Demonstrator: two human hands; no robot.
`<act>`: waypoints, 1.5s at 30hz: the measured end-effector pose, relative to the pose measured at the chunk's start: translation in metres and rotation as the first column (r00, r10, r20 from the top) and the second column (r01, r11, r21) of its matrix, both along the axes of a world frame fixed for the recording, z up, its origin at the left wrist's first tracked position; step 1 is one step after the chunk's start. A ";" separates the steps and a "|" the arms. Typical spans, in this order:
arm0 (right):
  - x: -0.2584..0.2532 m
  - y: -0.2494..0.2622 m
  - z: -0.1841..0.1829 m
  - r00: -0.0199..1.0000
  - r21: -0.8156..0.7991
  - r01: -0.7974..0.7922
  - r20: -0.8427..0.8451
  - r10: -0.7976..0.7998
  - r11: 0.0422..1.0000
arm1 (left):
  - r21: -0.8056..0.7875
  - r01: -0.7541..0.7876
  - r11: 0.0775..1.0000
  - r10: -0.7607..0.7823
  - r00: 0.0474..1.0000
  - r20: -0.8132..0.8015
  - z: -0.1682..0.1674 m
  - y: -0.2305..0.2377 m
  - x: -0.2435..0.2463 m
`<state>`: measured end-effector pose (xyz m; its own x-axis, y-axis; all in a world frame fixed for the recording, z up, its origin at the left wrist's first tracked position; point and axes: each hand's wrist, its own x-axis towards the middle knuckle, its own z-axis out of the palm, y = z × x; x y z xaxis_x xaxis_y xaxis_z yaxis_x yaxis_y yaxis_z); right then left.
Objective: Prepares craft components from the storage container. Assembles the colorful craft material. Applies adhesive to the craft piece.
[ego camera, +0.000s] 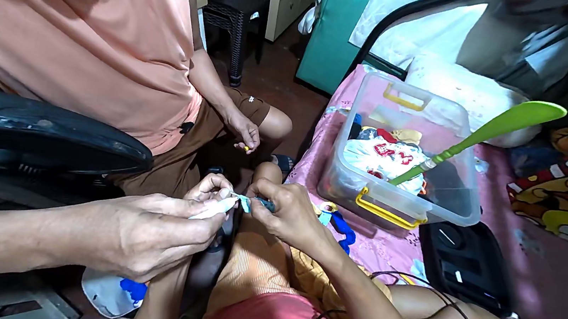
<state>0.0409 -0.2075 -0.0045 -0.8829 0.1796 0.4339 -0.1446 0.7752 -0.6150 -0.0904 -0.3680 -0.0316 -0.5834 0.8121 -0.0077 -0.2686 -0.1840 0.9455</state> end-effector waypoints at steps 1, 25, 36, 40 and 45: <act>0.000 0.000 0.000 1.000 0.002 0.000 -0.002 0.000 1.000 | -0.254 0.098 0.962 -0.122 0.989 -0.080 0.048 -0.006 0.012; 0.002 0.001 -0.005 1.000 -0.017 0.008 -0.009 -0.008 1.000 | -0.086 -0.037 0.996 0.038 0.999 0.006 0.033 0.016 0.020; 0.003 0.002 -0.006 1.000 -0.030 0.006 -0.005 -0.006 1.000 | -0.105 -0.125 0.987 0.132 0.989 0.061 0.039 0.023 0.028; 0.004 0.002 -0.007 1.000 -0.040 0.012 0.002 -0.012 0.999 | -0.136 -0.175 0.975 0.178 0.984 0.007 0.040 0.026 0.029; 0.004 0.002 -0.007 1.000 -0.040 0.008 -0.016 -0.009 0.999 | -0.098 0.574 0.813 -0.546 0.691 -0.474 0.025 -0.031 -0.033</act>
